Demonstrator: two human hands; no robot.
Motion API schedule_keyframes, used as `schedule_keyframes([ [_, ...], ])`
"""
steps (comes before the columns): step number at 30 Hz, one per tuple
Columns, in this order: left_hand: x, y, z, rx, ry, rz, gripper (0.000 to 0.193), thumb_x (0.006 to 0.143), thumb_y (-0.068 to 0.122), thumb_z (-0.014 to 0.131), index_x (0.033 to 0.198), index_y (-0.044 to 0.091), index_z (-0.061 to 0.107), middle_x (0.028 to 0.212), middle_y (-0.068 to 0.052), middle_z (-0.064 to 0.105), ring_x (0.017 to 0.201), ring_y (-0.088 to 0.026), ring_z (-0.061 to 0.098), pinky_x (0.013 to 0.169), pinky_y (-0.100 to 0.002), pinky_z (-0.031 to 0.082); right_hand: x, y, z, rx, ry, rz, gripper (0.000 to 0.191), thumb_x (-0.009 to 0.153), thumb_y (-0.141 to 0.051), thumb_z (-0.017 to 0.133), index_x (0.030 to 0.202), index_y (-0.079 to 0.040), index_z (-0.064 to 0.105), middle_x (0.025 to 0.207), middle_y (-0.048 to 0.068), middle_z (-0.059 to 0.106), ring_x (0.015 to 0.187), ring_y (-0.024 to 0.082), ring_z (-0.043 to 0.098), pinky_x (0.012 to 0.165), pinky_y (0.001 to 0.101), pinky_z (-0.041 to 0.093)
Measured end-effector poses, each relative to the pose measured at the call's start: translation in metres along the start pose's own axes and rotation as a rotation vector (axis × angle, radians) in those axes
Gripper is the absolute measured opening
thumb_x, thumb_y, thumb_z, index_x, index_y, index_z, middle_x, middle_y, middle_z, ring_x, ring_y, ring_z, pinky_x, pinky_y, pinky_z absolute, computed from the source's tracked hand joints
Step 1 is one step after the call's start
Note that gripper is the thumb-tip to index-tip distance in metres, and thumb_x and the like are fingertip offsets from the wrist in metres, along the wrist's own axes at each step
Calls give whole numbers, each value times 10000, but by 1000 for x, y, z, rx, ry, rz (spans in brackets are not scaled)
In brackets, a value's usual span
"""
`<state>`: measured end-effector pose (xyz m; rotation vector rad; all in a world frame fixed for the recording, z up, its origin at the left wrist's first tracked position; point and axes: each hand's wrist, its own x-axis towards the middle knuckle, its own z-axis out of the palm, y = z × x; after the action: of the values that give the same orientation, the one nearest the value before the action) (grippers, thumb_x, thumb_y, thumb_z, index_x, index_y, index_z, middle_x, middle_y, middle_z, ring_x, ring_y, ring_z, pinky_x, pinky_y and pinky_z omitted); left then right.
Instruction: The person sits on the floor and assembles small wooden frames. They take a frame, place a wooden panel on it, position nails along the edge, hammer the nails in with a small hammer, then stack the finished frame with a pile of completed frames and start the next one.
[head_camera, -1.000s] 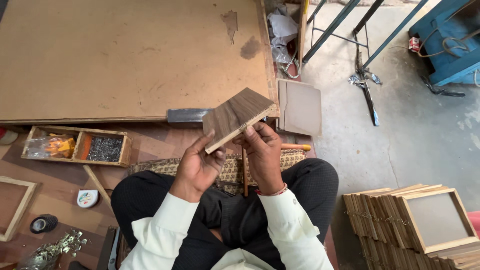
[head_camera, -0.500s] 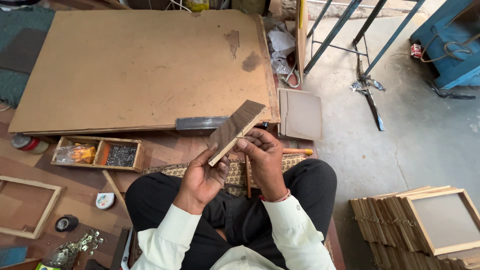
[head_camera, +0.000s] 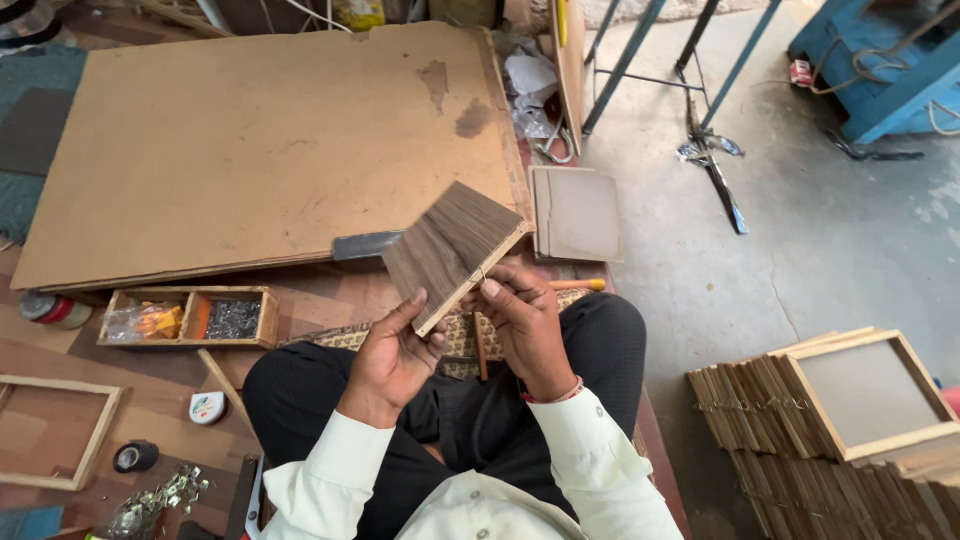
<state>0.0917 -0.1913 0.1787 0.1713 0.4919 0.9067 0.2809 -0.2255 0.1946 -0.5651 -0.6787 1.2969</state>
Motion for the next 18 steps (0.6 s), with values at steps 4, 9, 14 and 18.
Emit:
schedule_keyframes([
  [4, -8, -6, 18, 203, -89, 83, 205, 1004, 157, 647, 1161, 26, 667, 957, -89, 742, 783, -178, 706, 684, -304, 589, -8, -6, -7, -3, 34, -39, 231, 963, 2, 667, 1187, 57, 675, 1075, 144, 748, 955, 219, 735, 880, 372, 608],
  [9, -12, -17, 22, 230, -152, 62, 235, 1006, 164, 596, 1190, 28, 652, 1034, -93, 747, 879, -185, 716, 763, -338, 595, -15, -13, -5, -112, 16, -136, 251, 965, 58, 708, 1214, 79, 686, 1087, 131, 734, 977, 173, 709, 915, 333, 585],
  [14, -11, -36, 2, 125, -386, -39, 209, 1050, 152, 588, 1199, 16, 643, 1061, -102, 732, 970, -220, 719, 849, -386, 596, -32, -24, 22, -217, 47, -52, 327, 906, 61, 692, 1233, 50, 696, 1078, 71, 747, 967, 120, 700, 881, 262, 569],
  [18, -15, -40, -10, 198, -347, -131, 240, 1001, 187, 595, 1189, 47, 649, 1035, -106, 731, 950, -235, 733, 857, -401, 606, -42, -34, 45, -391, 37, -17, 398, 855, 90, 741, 1248, 32, 716, 997, 43, 718, 853, 105, 644, 750, 244, 536],
])
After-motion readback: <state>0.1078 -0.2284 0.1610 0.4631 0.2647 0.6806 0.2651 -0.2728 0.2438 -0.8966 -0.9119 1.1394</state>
